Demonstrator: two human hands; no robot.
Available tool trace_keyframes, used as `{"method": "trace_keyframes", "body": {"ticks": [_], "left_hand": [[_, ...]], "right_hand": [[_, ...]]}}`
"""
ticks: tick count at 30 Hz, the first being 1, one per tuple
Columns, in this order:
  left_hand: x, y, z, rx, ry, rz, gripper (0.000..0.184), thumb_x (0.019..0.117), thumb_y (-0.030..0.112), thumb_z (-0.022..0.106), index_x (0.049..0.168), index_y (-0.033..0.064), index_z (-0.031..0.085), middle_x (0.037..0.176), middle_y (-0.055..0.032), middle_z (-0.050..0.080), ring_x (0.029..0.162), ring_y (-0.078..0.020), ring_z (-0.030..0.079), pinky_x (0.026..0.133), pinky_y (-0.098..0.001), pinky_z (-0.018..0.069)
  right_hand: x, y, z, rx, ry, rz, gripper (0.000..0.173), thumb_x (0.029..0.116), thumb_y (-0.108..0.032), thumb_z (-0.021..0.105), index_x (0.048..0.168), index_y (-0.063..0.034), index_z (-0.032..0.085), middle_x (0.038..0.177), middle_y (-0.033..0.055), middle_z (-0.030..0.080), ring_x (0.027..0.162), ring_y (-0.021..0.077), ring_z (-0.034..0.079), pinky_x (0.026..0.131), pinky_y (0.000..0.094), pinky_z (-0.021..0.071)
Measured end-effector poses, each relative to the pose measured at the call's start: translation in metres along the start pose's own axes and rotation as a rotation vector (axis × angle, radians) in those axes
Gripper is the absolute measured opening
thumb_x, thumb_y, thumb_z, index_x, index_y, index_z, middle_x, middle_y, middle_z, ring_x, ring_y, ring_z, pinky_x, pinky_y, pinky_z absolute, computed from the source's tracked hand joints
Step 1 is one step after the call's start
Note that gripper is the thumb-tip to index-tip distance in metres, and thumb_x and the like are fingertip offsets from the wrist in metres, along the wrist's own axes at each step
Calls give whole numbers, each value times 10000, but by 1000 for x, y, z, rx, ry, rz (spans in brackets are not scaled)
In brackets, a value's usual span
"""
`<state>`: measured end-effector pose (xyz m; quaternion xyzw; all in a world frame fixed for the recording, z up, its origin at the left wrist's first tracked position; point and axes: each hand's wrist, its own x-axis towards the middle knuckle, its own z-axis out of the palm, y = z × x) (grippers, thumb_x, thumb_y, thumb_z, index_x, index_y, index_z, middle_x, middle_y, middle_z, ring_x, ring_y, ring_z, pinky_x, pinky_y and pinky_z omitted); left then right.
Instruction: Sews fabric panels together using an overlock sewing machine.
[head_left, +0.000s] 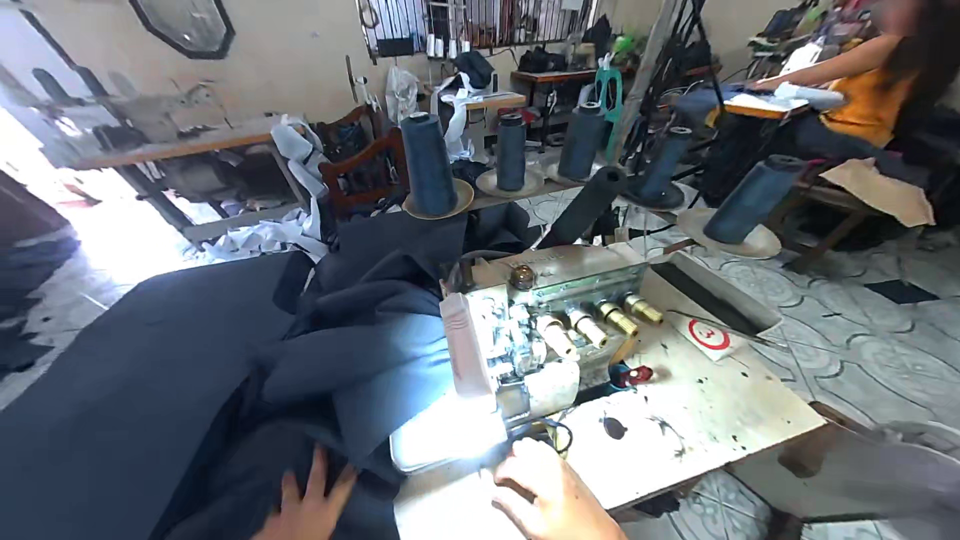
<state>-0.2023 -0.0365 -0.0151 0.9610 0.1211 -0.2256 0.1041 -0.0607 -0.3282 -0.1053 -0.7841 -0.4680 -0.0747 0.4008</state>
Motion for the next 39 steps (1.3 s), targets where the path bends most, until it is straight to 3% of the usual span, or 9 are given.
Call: {"method": "trace_keyframes", "body": {"ticks": [4, 6, 9, 14, 19, 22, 28, 33, 39], "left_hand": [[126, -38, -93, 161, -34, -109, 905, 728, 619, 852, 1283, -63, 637, 1343, -339, 578, 1281, -526, 532, 1027, -727, 406], [179, -30, -137, 91, -11, -275, 794, 818, 553, 812, 1299, -55, 641, 1349, -319, 594, 1317, -482, 528, 1085, -692, 372], [210, 0, -164, -381, 328, -395, 426, 1023, 134, 621, 1359, -115, 538, 1409, -323, 534, 1328, -434, 513, 1109, -558, 380], [237, 35, -146, -808, 549, -347, 387, 1117, 154, 405, 1447, -35, 477, 1490, -242, 497, 1401, -309, 465, 1168, -425, 339], [194, -21, -119, -196, 294, 35, 397, 998, 189, 637, 1269, -100, 613, 1275, -328, 617, 1239, -476, 574, 1051, -661, 421], [116, -72, -104, -129, 417, 188, 339, 1053, 288, 572, 1223, 32, 715, 1112, -213, 731, 1041, -409, 704, 949, -663, 513], [-12, -168, -50, -202, 657, -111, 488, 997, 202, 669, 1343, -118, 539, 1241, -395, 590, 1143, -571, 590, 976, -728, 448], [-3, -167, -2, -148, 909, -132, 249, 1020, 128, 608, 1083, -103, 676, 1028, -351, 651, 992, -551, 635, 879, -730, 461], [-2, -181, -13, -243, 866, -123, 263, 1058, 114, 542, 1113, -120, 648, 1042, -356, 657, 990, -531, 645, 892, -724, 453]], "right_hand": [[1, -4, -5, 56, -28, 44, 196, 958, -246, 692, 906, -71, 764, 806, 96, 676, 828, 240, 674, 777, 366, 567], [1, -4, -6, 64, -4, 53, 186, 951, -207, 691, 890, -46, 759, 801, 111, 682, 826, 246, 675, 790, 348, 561], [-1, -6, -7, 82, 15, 90, 177, 950, -171, 682, 882, -23, 749, 831, 125, 706, 865, 248, 691, 828, 335, 561], [-4, -3, -7, 96, 16, 143, 183, 958, -193, 681, 878, -40, 743, 859, 97, 714, 887, 209, 693, 830, 312, 566], [-6, 0, -4, 117, 66, 116, 172, 951, -211, 683, 880, -63, 735, 849, 65, 704, 876, 164, 682, 816, 273, 561], [-8, 6, 1, 135, 94, 79, 186, 955, -241, 668, 881, -83, 732, 860, 46, 700, 882, 134, 673, 822, 252, 553], [-5, 0, -5, 223, 56, 125, 208, 963, -227, 670, 912, -41, 749, 885, 75, 709, 865, 119, 675, 818, 261, 555], [-6, -1, -4, 161, 76, 85, 212, 962, -215, 664, 913, -27, 749, 886, 93, 709, 878, 141, 676, 840, 265, 547], [-8, 1, -5, 141, 96, 29, 200, 955, -188, 661, 911, -16, 753, 894, 100, 719, 892, 145, 681, 862, 261, 539]]}}
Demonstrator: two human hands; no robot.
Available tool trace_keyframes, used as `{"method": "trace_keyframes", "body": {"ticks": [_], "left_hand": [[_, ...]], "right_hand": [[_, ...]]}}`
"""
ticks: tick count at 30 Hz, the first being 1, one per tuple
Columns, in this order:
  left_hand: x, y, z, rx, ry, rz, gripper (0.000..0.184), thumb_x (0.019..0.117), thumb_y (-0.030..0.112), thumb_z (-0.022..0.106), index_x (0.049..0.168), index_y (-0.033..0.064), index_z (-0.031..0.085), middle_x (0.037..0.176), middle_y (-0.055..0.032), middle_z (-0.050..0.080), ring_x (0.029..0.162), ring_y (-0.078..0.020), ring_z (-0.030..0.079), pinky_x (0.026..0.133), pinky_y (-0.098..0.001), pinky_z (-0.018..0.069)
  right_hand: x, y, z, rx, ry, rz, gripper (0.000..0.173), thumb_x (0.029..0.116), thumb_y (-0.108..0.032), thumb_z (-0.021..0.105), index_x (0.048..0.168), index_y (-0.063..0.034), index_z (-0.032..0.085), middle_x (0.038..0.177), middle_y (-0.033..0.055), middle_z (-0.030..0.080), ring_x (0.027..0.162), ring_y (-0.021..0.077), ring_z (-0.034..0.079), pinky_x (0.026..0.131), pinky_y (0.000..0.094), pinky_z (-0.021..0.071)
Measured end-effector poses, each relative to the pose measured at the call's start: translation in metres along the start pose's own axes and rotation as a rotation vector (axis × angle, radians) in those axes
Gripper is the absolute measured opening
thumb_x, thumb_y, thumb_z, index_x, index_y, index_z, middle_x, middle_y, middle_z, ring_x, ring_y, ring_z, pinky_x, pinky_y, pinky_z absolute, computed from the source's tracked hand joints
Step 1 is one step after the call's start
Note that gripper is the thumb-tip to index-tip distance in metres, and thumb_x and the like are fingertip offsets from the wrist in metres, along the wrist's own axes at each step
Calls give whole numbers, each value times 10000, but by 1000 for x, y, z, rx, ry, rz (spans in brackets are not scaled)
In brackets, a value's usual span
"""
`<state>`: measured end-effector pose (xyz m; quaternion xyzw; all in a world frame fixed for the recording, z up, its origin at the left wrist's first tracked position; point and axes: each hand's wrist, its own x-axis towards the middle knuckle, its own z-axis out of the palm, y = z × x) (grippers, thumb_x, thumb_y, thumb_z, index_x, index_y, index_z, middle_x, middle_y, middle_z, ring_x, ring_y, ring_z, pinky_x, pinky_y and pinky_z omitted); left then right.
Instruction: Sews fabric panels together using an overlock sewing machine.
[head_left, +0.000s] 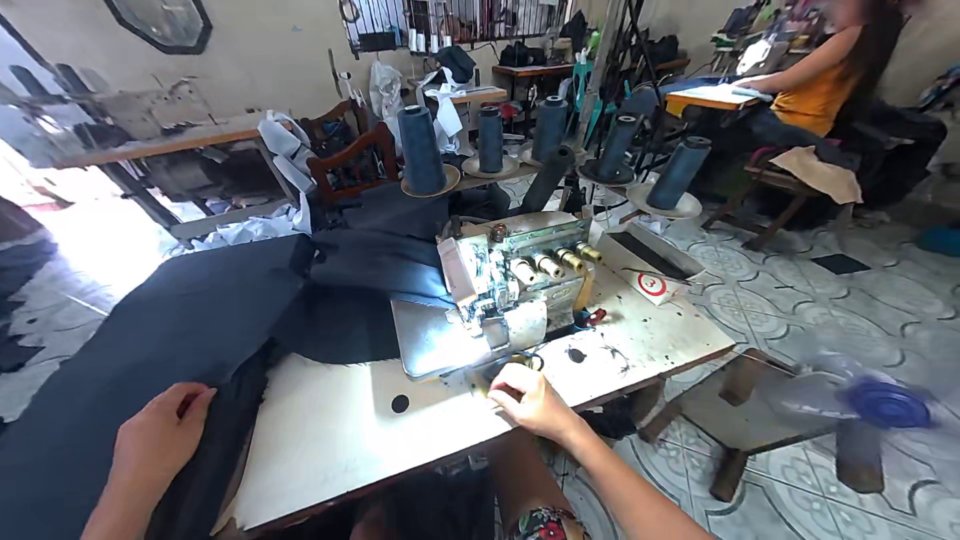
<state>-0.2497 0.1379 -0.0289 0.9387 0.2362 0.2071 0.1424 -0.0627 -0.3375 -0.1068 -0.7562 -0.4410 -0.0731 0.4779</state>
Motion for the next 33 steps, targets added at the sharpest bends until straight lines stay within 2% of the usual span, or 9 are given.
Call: {"method": "trace_keyframes", "body": {"ticks": [8, 12, 14, 16, 18, 23, 26, 30, 33], "left_hand": [[30, -8, -48, -49, 180, -216, 436, 1112, 207, 382, 1275, -177, 507, 1165, -475, 554, 1116, -671, 538, 917, -812, 383], [6, 74, -60, -272, 78, -69, 379, 1105, 249, 433, 1238, -68, 593, 1049, -300, 647, 943, -403, 636, 817, -639, 487], [-28, 134, -50, -320, -58, 32, 342, 1093, 195, 458, 1228, -60, 641, 1028, -242, 692, 915, -297, 663, 835, -537, 520], [-68, 177, -21, -337, -138, 165, 308, 1073, 157, 473, 1184, -37, 685, 942, -182, 713, 803, -234, 671, 754, -449, 554], [-109, 207, 10, -363, -197, 318, 255, 1030, 95, 512, 1113, -42, 711, 892, -167, 724, 753, -247, 700, 712, -429, 589], [-152, 221, 46, -373, -488, 629, 215, 1019, 72, 570, 1117, -46, 720, 994, -196, 744, 928, -324, 749, 863, -480, 602], [-108, 218, 56, -316, -173, 733, 264, 1009, 274, 586, 1097, 90, 754, 1028, -88, 744, 965, -249, 722, 845, -432, 602], [-51, 229, 56, -299, -304, 844, 619, 1069, 573, 314, 1319, 138, 675, 1312, -101, 665, 1247, -303, 599, 1008, -531, 486], [-44, 235, 49, -262, -408, 909, 729, 1058, 631, 204, 1305, 140, 683, 1277, -69, 698, 1228, -269, 621, 995, -524, 475]], "right_hand": [[0, 2, 4, -25, 91, -58, 196, 941, -176, 660, 880, -14, 754, 882, 102, 728, 884, 135, 692, 857, 250, 549], [5, -37, 18, 244, 255, 139, 166, 932, -53, 603, 851, 39, 714, 812, 53, 696, 759, 18, 652, 741, 171, 549], [10, -77, 28, 587, 10, 331, 249, 1026, -88, 502, 1052, 78, 686, 941, 59, 708, 833, 42, 669, 783, 226, 573], [18, -101, 44, 917, -337, 472, 522, 1070, -298, 410, 1433, 75, 455, 1260, 127, 643, 1076, 151, 663, 922, 337, 561], [25, -116, 58, 1153, -428, 589, 690, 1044, -428, 412, 1553, 0, 231, 1361, 100, 581, 1159, 160, 632, 966, 365, 538], [23, -115, 57, 1103, -138, 926, 243, 1069, -113, 470, 1266, -7, 563, 969, 43, 725, 882, 91, 708, 839, 306, 594], [7, -109, 58, 934, -154, 768, 180, 1041, -87, 480, 1069, -15, 643, 887, -6, 722, 841, 36, 694, 819, 265, 585], [-8, -114, 40, 652, -335, 473, 322, 1052, -117, 489, 1292, 73, 589, 1172, 142, 682, 1086, 89, 654, 1000, 301, 520], [-19, -106, 28, 659, -334, 440, 271, 1037, -82, 497, 1236, 72, 600, 1114, 105, 691, 1034, 43, 661, 962, 260, 538]]}}
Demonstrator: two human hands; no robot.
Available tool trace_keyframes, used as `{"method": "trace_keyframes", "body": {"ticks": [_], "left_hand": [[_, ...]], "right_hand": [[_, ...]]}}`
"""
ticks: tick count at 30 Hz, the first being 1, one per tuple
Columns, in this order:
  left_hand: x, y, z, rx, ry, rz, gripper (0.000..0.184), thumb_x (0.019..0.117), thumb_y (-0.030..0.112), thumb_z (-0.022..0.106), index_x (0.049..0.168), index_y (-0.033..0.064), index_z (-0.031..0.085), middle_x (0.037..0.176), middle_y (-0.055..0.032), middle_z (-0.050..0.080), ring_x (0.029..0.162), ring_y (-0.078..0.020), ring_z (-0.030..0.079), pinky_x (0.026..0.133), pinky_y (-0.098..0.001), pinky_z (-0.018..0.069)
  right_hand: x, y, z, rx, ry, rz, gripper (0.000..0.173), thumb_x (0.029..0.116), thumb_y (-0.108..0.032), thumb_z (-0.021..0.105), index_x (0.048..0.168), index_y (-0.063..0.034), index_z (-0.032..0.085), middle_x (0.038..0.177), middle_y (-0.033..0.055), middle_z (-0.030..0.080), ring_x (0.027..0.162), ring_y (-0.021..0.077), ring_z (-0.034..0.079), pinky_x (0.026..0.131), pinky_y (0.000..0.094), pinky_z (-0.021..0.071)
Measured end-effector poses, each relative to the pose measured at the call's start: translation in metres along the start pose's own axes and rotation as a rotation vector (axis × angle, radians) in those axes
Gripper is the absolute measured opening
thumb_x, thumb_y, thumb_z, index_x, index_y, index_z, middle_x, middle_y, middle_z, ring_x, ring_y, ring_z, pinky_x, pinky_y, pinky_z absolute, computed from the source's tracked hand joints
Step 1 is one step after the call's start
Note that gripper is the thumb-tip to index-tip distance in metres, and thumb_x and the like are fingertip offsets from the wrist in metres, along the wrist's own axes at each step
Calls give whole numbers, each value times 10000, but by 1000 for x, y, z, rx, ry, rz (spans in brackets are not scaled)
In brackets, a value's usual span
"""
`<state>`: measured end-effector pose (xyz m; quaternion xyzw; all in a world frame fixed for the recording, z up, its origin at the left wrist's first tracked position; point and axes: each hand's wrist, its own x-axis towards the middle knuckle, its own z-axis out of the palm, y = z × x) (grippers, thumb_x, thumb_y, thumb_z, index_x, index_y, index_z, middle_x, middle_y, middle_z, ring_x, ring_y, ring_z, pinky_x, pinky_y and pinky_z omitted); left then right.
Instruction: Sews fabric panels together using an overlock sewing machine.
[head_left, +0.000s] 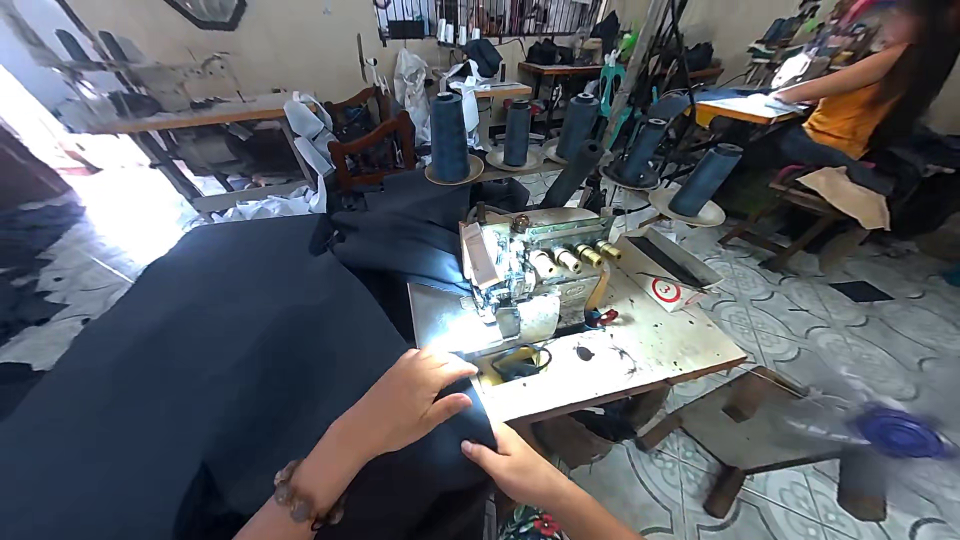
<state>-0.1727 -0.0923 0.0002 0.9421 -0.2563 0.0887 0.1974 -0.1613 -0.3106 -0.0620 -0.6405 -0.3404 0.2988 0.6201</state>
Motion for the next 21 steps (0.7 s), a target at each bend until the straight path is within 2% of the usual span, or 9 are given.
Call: {"method": "trace_keyframes", "body": {"ticks": [5, 7, 9, 11, 12, 13, 15, 18, 21], "left_hand": [[-1, -1, 10, 223, 70, 1, 711, 1000, 697, 332, 1286, 163, 704, 1292, -60, 687, 1165, -315, 628, 927, -551, 483], [-6, -6, 8, 223, 77, -19, 602, 997, 646, 442, 1072, 129, 740, 1260, -76, 678, 1172, -326, 616, 934, -558, 486], [-13, -9, 5, 139, 33, 6, 455, 1029, 471, 512, 909, 80, 709, 1162, -98, 688, 1124, -320, 630, 939, -561, 486], [-19, -7, 3, 27, 11, 54, 373, 1066, 342, 486, 896, 56, 654, 904, -99, 668, 908, -263, 665, 905, -494, 504], [-18, -3, 3, -39, 26, 63, 341, 1076, 305, 485, 900, 49, 627, 799, -87, 624, 785, -223, 640, 844, -431, 521], [-16, 1, 2, -105, 71, 63, 303, 1064, 274, 524, 938, 31, 656, 788, -90, 640, 739, -194, 645, 763, -374, 552], [-10, 8, 2, -191, 167, 36, 256, 1030, 246, 595, 1019, 21, 718, 896, -88, 707, 821, -132, 678, 785, -280, 566], [-2, 12, 3, -253, 266, -6, 190, 969, 195, 670, 1037, 37, 749, 981, -41, 743, 893, -52, 693, 831, -215, 568], [-2, 11, -2, -331, 304, -101, 214, 932, 176, 721, 1091, 52, 647, 870, 25, 703, 717, 7, 636, 656, -161, 542]], "right_hand": [[-12, 3, -11, -94, -132, -76, 308, 1035, -55, 493, 1285, 102, 585, 1175, 159, 682, 1102, 66, 641, 1008, 262, 499], [-15, 6, -14, -94, -143, -86, 287, 1036, -56, 497, 1259, 93, 600, 1148, 139, 692, 1082, 45, 646, 996, 250, 508], [-20, 13, -19, -71, -152, -99, 254, 1028, -54, 500, 1195, 85, 631, 1095, 104, 703, 1037, 11, 647, 967, 227, 517], [-23, 19, -25, -27, -184, -103, 238, 1023, -54, 509, 1170, 74, 644, 1076, 70, 707, 1022, -5, 647, 958, 223, 524], [-23, 20, -26, 0, -183, -102, 232, 1019, -60, 520, 1170, 63, 646, 1073, 50, 712, 1016, -4, 654, 952, 233, 538], [-20, 19, -26, 24, -159, -92, 231, 1014, -77, 536, 1176, 47, 645, 1065, 32, 720, 1002, 5, 667, 939, 253, 557], [-12, 6, -21, 74, -51, -6, 233, 1012, -109, 539, 1162, 23, 658, 1015, 7, 735, 948, 20, 689, 895, 279, 581], [4, -18, -14, 201, 87, 127, 210, 1056, -90, 462, 1118, -23, 651, 940, -50, 727, 889, -6, 688, 857, 239, 584], [10, -20, -12, 301, 102, 105, 209, 1062, -55, 439, 1126, -31, 636, 953, -51, 736, 901, -3, 698, 871, 229, 587]]}}
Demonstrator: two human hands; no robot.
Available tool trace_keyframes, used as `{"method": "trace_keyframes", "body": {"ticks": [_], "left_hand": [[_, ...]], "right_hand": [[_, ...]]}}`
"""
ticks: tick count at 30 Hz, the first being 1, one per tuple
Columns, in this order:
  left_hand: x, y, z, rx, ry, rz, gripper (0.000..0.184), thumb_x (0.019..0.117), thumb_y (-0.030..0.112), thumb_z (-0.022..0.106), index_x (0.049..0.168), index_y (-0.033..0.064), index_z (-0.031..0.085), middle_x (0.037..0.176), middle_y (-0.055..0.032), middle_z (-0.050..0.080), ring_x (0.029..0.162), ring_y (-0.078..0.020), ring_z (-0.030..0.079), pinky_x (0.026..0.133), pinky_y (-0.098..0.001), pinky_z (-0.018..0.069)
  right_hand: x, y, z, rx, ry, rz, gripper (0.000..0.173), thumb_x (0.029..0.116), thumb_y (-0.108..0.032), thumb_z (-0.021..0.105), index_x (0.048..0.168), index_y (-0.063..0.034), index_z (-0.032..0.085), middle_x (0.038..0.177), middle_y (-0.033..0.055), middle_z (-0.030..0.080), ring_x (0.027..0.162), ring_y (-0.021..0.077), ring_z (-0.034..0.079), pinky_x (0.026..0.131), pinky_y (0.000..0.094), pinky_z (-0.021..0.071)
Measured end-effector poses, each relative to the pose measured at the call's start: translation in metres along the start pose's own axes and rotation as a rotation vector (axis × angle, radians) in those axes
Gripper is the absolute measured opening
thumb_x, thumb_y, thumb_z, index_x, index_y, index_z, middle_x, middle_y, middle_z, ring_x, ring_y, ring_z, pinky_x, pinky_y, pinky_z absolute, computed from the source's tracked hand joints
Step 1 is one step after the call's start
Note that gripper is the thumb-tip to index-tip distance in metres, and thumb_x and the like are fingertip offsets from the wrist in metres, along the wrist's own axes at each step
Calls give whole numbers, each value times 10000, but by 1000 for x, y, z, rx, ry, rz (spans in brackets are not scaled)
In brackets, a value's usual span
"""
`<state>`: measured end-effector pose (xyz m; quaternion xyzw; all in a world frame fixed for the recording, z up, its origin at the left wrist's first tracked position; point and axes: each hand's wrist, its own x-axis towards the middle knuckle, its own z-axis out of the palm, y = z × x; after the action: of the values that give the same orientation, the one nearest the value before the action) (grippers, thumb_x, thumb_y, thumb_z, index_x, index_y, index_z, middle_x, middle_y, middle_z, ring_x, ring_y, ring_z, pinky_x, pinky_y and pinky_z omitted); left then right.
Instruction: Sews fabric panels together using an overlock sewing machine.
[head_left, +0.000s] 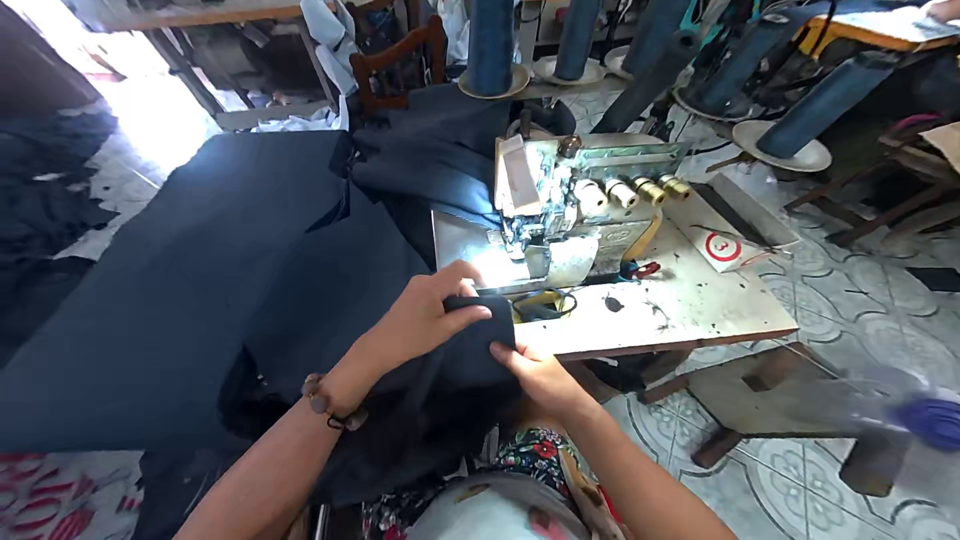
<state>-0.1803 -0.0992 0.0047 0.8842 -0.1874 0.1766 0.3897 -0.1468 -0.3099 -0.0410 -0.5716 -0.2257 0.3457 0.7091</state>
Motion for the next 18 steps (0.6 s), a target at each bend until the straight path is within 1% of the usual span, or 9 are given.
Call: {"method": "trace_keyframes", "body": {"ticks": [1, 2, 4, 5, 7, 9, 13, 16, 18], "left_hand": [[-1, 0, -1, -24, 9, -11, 196, 929, 163, 724, 1071, 61, 637, 823, 43, 689, 681, 19, 617, 621, -147, 524], [-1, 0, -1, -42, 17, -11, 155, 923, 146, 729, 1036, 60, 666, 823, 42, 692, 693, 21, 619, 630, -142, 523], [-2, 1, -1, -25, 10, 0, 133, 922, 147, 732, 1024, 60, 734, 935, 25, 739, 833, 14, 677, 762, -155, 565], [-2, 1, 0, -13, 7, 3, 140, 925, 153, 730, 1030, 61, 737, 958, 20, 746, 866, 8, 685, 792, -164, 569], [-2, 2, 0, -4, 7, -1, 155, 924, 163, 732, 1041, 61, 726, 969, 16, 745, 885, -1, 691, 812, -176, 574], [-1, 3, 1, -10, 12, 9, 144, 919, 148, 738, 1027, 57, 711, 946, 21, 742, 865, 2, 690, 796, -170, 573], [0, 4, 1, -29, 32, 55, 81, 917, 111, 733, 956, 47, 702, 870, 17, 714, 778, 3, 658, 720, -159, 557], [-2, 2, 3, -18, 21, 92, 78, 938, 115, 704, 967, 43, 715, 890, 14, 722, 803, 9, 662, 741, -154, 558], [-2, 3, 9, -22, -8, 124, 77, 941, 109, 699, 949, 37, 724, 892, 6, 723, 824, 4, 666, 761, -157, 560]], "right_hand": [[0, 1, 0, 13, -5, -3, 206, 1060, -46, 439, 1120, -32, 636, 952, -50, 739, 899, -1, 700, 870, 229, 588], [0, 2, 0, 16, -11, -5, 205, 1059, -43, 441, 1118, -31, 637, 954, -50, 739, 901, 0, 700, 873, 228, 587], [0, 4, -1, 4, -17, -13, 206, 1057, -41, 444, 1109, -33, 643, 952, -54, 738, 903, -5, 698, 875, 224, 584], [-1, 5, -2, -3, -21, -14, 209, 1057, -41, 441, 1102, -39, 645, 949, -58, 738, 902, -8, 697, 874, 222, 583], [-2, 5, -3, -11, -22, -8, 209, 1056, -42, 440, 1095, -42, 646, 943, -60, 739, 894, -9, 698, 866, 221, 585], [-3, 3, -5, -29, -38, 7, 213, 1058, -50, 438, 1100, -50, 647, 946, -70, 736, 898, -15, 696, 866, 216, 583], [0, 1, -9, -27, -90, -9, 224, 1054, -45, 437, 1108, -64, 653, 962, -89, 731, 921, -27, 685, 883, 211, 574], [4, 1, -11, 4, -157, -29, 217, 1052, -52, 441, 1105, -93, 647, 971, -107, 732, 932, -28, 685, 891, 215, 573], [8, -1, -11, -2, -194, -46, 185, 1045, -75, 475, 1128, -106, 638, 998, -115, 723, 966, -35, 672, 919, 214, 559]]}}
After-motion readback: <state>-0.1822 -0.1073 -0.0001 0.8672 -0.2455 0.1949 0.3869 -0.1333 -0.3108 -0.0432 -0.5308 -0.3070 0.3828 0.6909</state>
